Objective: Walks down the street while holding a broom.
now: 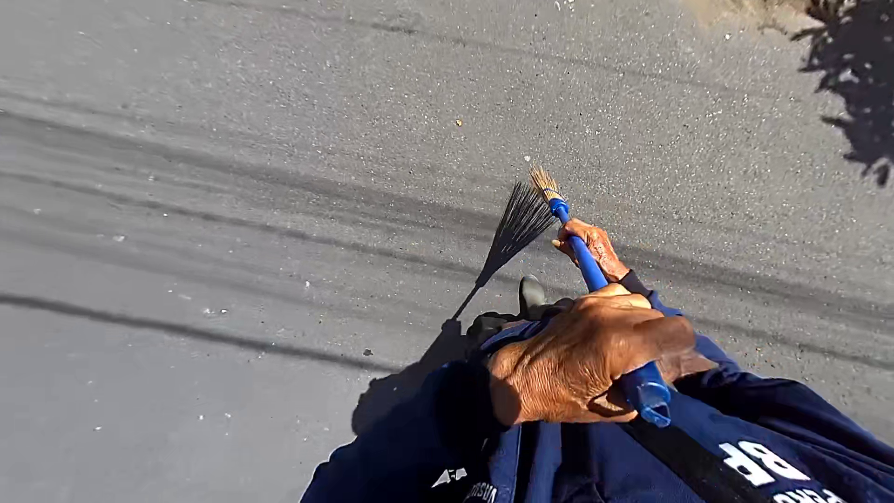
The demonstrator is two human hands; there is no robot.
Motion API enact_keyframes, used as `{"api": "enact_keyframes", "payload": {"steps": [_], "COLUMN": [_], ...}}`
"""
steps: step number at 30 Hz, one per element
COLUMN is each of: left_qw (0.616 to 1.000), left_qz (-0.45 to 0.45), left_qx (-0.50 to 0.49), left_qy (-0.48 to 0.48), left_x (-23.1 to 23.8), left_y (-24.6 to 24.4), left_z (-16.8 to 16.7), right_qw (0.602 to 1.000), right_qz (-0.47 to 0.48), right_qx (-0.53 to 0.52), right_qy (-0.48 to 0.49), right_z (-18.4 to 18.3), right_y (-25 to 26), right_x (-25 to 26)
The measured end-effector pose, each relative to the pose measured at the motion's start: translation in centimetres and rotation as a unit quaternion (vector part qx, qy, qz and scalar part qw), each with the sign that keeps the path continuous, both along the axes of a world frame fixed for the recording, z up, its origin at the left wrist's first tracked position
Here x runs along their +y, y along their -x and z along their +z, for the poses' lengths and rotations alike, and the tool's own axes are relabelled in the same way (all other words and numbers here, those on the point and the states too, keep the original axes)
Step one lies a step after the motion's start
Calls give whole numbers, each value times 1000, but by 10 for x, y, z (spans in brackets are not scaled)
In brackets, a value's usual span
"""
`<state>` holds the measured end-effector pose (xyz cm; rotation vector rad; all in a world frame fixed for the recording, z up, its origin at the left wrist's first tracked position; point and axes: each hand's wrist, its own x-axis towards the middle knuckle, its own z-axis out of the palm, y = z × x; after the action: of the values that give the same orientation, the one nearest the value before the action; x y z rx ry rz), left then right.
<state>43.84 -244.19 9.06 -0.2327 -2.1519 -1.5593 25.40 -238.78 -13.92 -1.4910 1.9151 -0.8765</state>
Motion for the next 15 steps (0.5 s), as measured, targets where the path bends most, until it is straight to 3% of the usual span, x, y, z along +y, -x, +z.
{"api": "enact_keyframes", "payload": {"steps": [3,5,8,11,13,15], "left_qw": [999,999,991,994,997,1000], "left_qz": [23,13,1,23,25,9], "left_qx": [4,-47,-115,-96,-58,-7], "left_qy": [-22,9,65,51,41,28], "left_x": [-39,-67,-100,-143,-175,-200], "left_y": [12,18,30,43,46,45], "left_z": [-26,-17,-3,10,24,30], "right_qw": [999,997,972,932,932,945], "right_qz": [-49,-57,72,202,205,181], "right_qx": [21,-56,-220,-300,-300,-265], "right_qy": [4,-1,-35,-14,3,59], "right_z": [-22,-24,-14,31,54,34], "right_y": [15,-16,-78,-106,-105,-89], "right_x": [-36,-67,-113,-169,-204,-223]}}
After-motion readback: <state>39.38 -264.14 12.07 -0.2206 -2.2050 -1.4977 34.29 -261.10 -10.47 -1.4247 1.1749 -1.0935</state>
